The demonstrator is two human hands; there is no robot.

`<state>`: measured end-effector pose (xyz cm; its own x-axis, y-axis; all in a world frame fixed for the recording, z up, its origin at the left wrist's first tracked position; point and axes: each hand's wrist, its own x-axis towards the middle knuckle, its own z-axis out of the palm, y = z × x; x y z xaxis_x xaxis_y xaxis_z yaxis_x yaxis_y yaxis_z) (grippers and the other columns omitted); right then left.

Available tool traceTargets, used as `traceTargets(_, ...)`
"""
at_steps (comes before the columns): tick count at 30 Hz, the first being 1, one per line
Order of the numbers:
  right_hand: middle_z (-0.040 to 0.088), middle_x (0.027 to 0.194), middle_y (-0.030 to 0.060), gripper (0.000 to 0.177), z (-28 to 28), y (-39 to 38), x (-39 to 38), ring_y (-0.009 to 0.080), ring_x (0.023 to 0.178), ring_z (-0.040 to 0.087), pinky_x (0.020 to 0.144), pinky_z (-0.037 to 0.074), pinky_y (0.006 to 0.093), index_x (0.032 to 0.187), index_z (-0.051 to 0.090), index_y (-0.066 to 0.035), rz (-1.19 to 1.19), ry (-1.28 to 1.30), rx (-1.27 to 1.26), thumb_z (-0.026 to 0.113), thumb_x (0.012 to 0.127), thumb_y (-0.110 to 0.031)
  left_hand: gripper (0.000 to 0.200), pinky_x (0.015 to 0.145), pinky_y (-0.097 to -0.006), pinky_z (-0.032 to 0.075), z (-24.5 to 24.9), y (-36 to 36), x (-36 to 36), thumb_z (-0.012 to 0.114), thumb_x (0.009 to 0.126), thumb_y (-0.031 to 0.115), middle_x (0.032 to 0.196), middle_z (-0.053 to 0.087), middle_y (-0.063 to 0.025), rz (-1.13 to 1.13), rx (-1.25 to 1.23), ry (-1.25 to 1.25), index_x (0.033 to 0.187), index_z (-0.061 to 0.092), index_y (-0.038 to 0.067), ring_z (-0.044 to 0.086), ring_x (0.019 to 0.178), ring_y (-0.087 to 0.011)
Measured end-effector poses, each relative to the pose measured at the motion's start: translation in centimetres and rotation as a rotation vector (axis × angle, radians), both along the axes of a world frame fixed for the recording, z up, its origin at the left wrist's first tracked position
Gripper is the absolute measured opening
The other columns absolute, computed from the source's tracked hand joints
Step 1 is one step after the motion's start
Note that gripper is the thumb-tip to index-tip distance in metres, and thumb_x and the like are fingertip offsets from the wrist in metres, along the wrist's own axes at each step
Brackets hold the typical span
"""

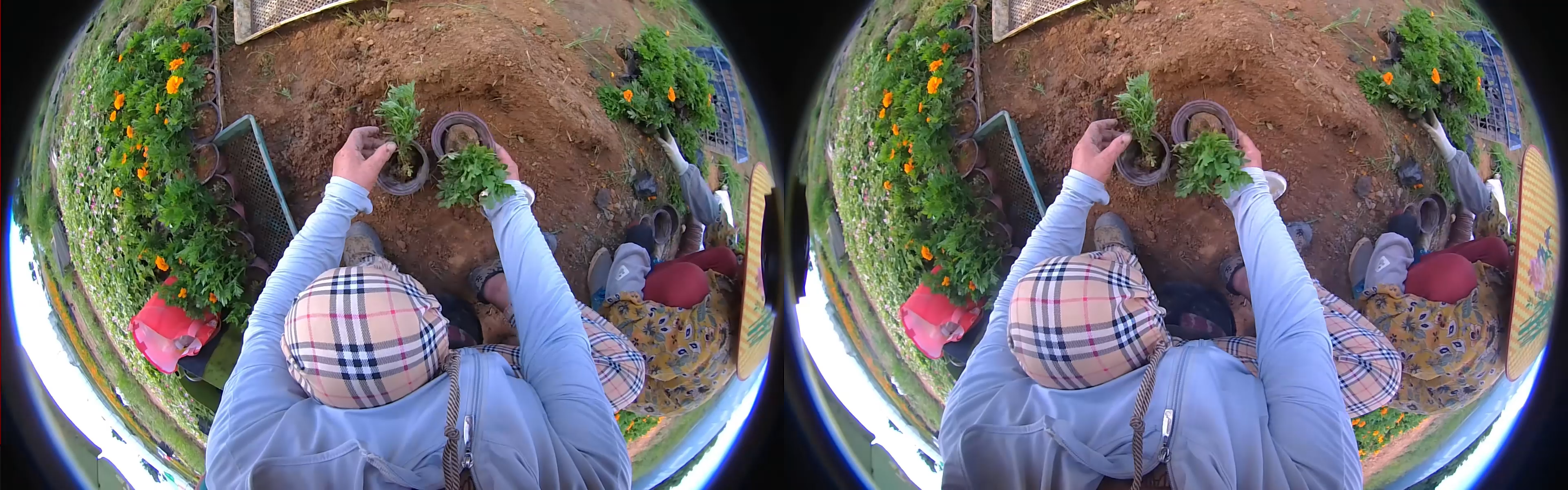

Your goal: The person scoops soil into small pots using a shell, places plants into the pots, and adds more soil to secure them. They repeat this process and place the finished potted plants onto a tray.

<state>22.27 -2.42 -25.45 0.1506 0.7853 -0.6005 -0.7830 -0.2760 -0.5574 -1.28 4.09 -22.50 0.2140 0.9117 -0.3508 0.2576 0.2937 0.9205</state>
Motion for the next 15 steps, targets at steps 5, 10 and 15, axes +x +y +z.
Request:
traceTargets(5,0.056,0.088,0.0125,0.045,-3.6,-0.2,1.0,0.0245,0.084,0.055,0.075,0.045,0.0347,0.108,0.045,-0.011,0.175,-0.623,0.108,0.062,0.067,-0.01,0.04,0.072,-0.0315,0.044,-1.3,-1.5,1.0,0.058,0.07,0.028,0.087,0.059,-0.0141,-0.303,0.067,0.533,0.1,0.053,0.002,0.057,0.08,-0.0249)
traceTargets(10,0.032,0.122,0.0121,0.078,0.4,0.3,0.1,0.0296,0.11,0.035,0.089,0.033,0.0353,0.123,0.029,-0.017,0.557,-1.776,0.058,0.069,0.056,-0.01,0.037,0.077,-0.035,0.04,-3.7,-1.4,2.1,0.056,0.071,0.029,0.088,0.056,-0.0157,-0.367,0.258,0.69,0.096,0.054,0.002,0.051,0.088,-0.0323)
traceTargets(15,0.031,0.123,0.0078,0.051,1.8,0.9,0.3,0.0308,0.111,0.032,0.089,0.033,0.0354,0.107,0.048,-0.013,0.883,-2.002,0.219,0.066,0.059,-0.01,0.03,0.067,-0.0279,0.042,-3.0,-1.3,0.8,0.053,0.076,0.023,0.084,0.057,-0.0084,-0.226,0.121,0.264,0.097,0.052,0.002,0.053,0.076,-0.0188)
